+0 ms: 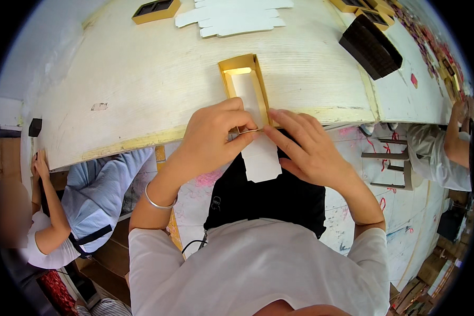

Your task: The person assembles small rectangular boxes by folding white cardboard inserts and placing them into yellow frames, then inserting dark rectangular blocks. The person repeats this process multiple times at a workbench.

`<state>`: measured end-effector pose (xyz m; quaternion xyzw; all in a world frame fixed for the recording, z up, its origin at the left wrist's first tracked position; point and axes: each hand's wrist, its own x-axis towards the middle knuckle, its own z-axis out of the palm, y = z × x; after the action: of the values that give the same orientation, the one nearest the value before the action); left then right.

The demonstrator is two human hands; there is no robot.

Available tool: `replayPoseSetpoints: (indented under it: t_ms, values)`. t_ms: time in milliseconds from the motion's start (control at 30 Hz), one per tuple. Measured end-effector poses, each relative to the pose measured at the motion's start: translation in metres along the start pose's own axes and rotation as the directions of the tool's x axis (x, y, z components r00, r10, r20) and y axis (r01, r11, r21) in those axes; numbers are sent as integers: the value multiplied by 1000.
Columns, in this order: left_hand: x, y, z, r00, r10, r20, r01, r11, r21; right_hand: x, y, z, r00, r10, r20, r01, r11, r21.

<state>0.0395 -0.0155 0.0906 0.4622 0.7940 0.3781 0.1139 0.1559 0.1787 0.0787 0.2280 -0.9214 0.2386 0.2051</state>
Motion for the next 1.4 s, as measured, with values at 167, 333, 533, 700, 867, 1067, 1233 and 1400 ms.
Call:
replayPoseSetpoints:
  t_ms: [167,333,533,700,867,1067,1233,1400]
  values:
    - [1,-1,-10,998,-9,64,26,960,-280,10,17,23,976,-17,-215,65,974,219]
    - [-6,-20,4,994,30,-106,-64,943,-327,32,-8,22,797,603,33,-402,490,773]
    - [-13,-7,22,927,74,-368,-104,993,-61,25,-9,28,980,-31,-195,-22,965,-262]
    - [-17,-5,30,921,193,-337,-104,958,266,37,-1,17,988,58,140,-41,991,-125]
    - [-4,7,-8,992,-74,103,64,993,96,57,15,-9,902,25,430,-65,995,80]
    - [13,23,-45,997,43,-56,-12,887,461,36,43,-80,999,30,33,-35,988,154]
    - [43,-20,-41,968,251,-12,-234,916,325,-1,106,-146,915,143,-378,-350,747,-565]
    - [45,-23,-23,996,85,-38,-80,990,116,-23,140,-148,904,352,-242,-427,763,-486]
